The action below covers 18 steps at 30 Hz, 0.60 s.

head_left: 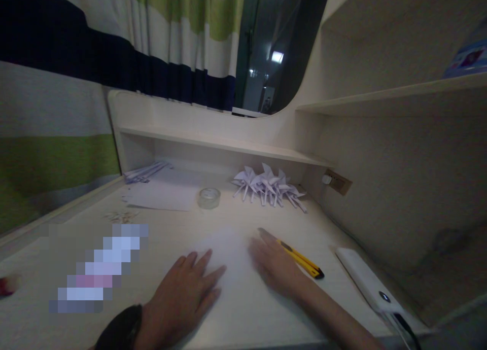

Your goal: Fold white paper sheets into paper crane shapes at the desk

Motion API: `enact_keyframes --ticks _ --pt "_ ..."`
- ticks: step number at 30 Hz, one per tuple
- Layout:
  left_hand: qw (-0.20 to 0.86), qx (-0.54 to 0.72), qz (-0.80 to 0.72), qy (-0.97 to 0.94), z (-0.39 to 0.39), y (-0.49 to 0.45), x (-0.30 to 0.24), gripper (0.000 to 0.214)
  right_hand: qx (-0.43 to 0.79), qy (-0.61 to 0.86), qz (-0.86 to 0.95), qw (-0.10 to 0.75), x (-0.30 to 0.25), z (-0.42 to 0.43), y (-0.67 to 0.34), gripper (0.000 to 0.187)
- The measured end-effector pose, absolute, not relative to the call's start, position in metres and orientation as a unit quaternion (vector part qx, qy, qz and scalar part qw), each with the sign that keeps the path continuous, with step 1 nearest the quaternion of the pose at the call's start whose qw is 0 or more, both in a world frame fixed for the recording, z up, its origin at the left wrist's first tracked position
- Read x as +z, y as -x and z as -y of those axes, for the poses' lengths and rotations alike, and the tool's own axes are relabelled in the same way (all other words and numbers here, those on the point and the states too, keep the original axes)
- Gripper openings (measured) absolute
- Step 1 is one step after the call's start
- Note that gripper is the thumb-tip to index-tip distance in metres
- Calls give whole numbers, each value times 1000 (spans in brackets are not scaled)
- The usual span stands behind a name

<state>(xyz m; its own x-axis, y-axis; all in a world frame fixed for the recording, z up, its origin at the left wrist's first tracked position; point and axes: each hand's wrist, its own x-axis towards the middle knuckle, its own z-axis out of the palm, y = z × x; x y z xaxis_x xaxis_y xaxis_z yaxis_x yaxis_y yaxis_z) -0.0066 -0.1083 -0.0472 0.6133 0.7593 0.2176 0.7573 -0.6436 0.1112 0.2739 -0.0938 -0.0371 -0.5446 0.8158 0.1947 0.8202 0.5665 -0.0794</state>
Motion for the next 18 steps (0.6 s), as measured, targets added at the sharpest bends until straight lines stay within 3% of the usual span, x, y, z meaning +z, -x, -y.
enact_keyframes --ticks 4,10,18 --pt "-29 135 -434 -890 106 -10 -46 42 -28 488 862 131 -46 77 -254 20" --pt "11 147 -251 -957 60 -23 -44 46 -81 580 808 66 -48 67 -251 22" --pt "-29 144 -356 -923 46 -39 -49 45 -89 579 810 28 -44 54 -267 21"
